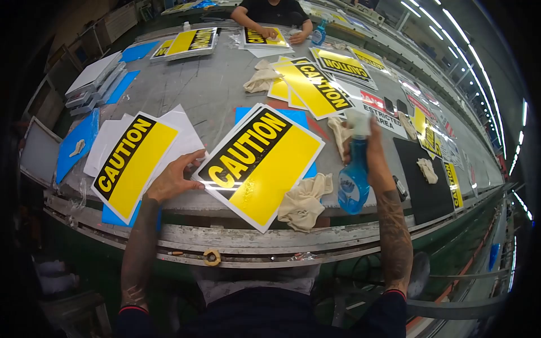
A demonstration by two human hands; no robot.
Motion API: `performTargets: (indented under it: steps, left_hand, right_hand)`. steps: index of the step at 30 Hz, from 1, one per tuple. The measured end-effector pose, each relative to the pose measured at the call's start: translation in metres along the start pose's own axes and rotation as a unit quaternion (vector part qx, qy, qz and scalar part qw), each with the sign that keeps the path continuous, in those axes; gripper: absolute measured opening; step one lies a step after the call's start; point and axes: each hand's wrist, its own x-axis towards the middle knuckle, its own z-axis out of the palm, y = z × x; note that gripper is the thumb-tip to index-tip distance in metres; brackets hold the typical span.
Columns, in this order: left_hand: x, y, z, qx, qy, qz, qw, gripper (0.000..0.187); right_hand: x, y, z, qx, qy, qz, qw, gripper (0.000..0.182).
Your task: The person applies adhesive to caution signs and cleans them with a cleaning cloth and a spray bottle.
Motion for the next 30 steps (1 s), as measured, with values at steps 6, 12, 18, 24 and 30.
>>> performTargets:
  steps: [6, 12, 18, 24, 30]
  left_hand:
    - [0.007, -0.003, 0.008, 0.032, 0.003, 0.054, 0.998, 0.101]
    - [0.002, 0.007, 0.015, 0.046, 0.017, 0.050, 0.998, 0.103]
    - [-0.004, 0.011, 0.022, 0.121, 0.054, 0.101, 0.986, 0.099]
    - [-0.003, 0.010, 0.021, 0.091, 0.065, 0.076, 0.991, 0.089]
    - [-0.006, 0.020, 0.010, 0.069, 0.037, -0.043, 0.996, 0.071]
  right_hand:
    - [0.007, 0.038, -0.085, 0.140, 0.189, -0.188, 0.954, 0.092]
    - [0.001, 0.059, -0.088, 0.068, 0.142, -0.282, 0.947, 0.099]
    - [-0.011, 0.078, -0.104, 0.035, 0.249, -0.270, 0.930, 0.094]
    - [-0.103, 0.094, -0.037, -0.191, 0.204, -0.336, 0.899, 0.066]
    - [-0.052, 0.143, 0.025, -0.360, -0.085, -0.188, 0.910, 0.052]
